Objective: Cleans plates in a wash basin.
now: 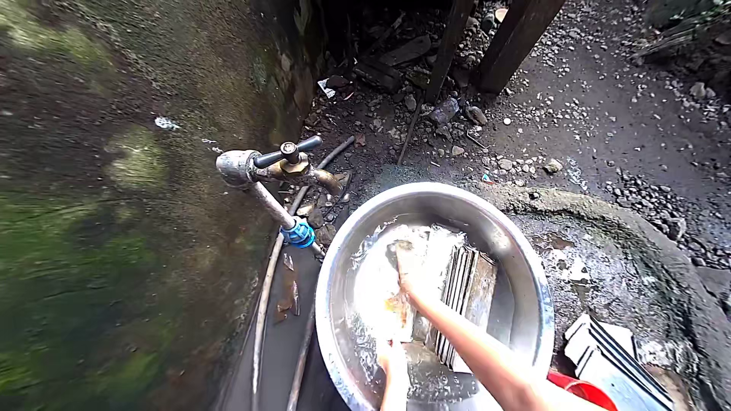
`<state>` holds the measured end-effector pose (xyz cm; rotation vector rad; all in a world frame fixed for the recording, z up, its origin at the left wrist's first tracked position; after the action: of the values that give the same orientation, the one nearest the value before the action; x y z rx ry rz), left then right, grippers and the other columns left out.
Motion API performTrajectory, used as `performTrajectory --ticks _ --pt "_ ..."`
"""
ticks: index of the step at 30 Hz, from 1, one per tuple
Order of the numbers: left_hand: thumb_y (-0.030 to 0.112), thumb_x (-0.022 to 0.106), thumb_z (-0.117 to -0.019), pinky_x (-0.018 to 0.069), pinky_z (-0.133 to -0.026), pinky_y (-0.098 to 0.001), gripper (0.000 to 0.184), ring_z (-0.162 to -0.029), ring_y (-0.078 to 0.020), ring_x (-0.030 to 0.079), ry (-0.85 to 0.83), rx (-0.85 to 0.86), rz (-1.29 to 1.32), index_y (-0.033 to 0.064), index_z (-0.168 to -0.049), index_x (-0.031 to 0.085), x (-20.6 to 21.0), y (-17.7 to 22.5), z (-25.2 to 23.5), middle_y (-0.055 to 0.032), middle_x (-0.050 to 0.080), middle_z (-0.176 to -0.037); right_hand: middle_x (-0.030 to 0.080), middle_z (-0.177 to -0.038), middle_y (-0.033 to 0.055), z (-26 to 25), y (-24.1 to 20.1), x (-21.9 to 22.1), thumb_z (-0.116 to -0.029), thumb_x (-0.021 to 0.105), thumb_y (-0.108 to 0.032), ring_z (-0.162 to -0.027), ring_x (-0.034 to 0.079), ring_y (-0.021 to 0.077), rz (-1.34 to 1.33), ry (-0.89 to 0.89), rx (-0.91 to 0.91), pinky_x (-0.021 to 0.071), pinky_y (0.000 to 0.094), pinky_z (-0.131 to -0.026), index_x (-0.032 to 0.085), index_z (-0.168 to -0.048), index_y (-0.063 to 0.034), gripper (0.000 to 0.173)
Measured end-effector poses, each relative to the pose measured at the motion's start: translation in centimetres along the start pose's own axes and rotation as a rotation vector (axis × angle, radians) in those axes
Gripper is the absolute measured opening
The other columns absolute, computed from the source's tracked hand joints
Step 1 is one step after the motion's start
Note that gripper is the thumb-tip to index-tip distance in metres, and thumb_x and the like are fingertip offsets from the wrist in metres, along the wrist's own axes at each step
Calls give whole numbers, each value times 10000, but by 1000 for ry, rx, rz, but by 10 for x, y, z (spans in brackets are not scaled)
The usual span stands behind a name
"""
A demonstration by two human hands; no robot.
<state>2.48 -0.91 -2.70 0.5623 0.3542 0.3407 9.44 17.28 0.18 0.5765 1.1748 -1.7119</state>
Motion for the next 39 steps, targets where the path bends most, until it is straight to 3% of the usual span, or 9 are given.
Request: performTrajectory --ticks 4,7,12,17,21,25,32,36,39 --pt "100 512 -1056 413 -1080 -483 405 -1269 -393 527 -44 -37 -47 -137 -1382 472 0 -2 -2 -334 515 -1385 256 -1669 210 50 -11 32 -1051 378 -9 -1565 226 322 124 -354 -229 172 444 -1277 247 -1588 52 556" --pt "68 529 -1048 473 -1001 -467 402 -1175 -371 565 -36 -37 106 -130 -1388 449 2 -4 -4 -328 522 -1354 383 -1620 183 59 9 35 -1050 369 0 -1522 338 334 257 -361 -412 218 482 -1265 332 -1584 -15 535" --pt "64 543 -1042 486 -954 -506 294 -1046 -374 617 1 13 63 -156 -1236 562 2 -3 -3 -322 620 -1152 425 -1596 176 6 15 -1 -1065 391 -94 -1492 382 342 75 1 -113 278 504 -1227 387 -1572 -51 509" --pt "89 516 -1061 420 -1067 -462 407 -1252 -379 533 -45 -76 3 -146 -1387 449 -3 19 14 -338 506 -1388 316 -1618 288 40 -6 25 -1028 408 16 -1514 331 397 270 -216 -145 248 492 -1243 276 -1549 120 547" --pt "51 520 -1049 495 -910 -468 339 -1019 -348 601 -2 -9 73 -147 -1323 502 3 2 3 -326 592 -1195 362 -1630 188 36 13 16 -1080 312 -60 -1502 373 340 260 -239 -244 285 480 -1235 311 -1588 -6 511" --pt "72 535 -1049 474 -1003 -517 332 -1129 -410 603 -8 33 59 -163 -1283 532 3 -1 -2 -352 593 -1227 328 -1646 191 -7 11 -5 -1077 333 -78 -1535 310 323 127 -20 -106 232 471 -1253 295 -1586 22 520" --pt "86 541 -1046 411 -1087 -479 401 -1255 -379 536 -17 -7 25 -152 -1362 479 1 -2 -5 -338 526 -1364 320 -1625 267 39 7 21 -1078 328 -64 -1506 346 395 299 -269 -130 293 498 -1224 271 -1572 72 515" --pt "57 539 -1045 496 -939 -481 322 -1033 -360 614 8 40 73 -160 -1282 526 3 1 -2 -330 602 -1172 338 -1639 197 2 8 1 -1102 284 -144 -1496 381 340 148 -91 -15 327 481 -1208 269 -1603 -9 519" --pt "111 553 -1052 475 -1019 -508 377 -1160 -399 600 -1 63 110 -147 -1324 515 3 -4 -7 -341 586 -1265 321 -1639 223 -5 -15 5 -1090 337 -96 -1522 330 339 41 -57 42 280 452 -1234 297 -1573 51 506"
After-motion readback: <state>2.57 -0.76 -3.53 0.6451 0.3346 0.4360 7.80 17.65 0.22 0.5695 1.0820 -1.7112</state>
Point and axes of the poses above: each hand's wrist, its own z-axis away from the middle knuckle, its own x-axis out of the palm, y = z × x, the point moved 6 cm from there along -z, towards the middle knuckle
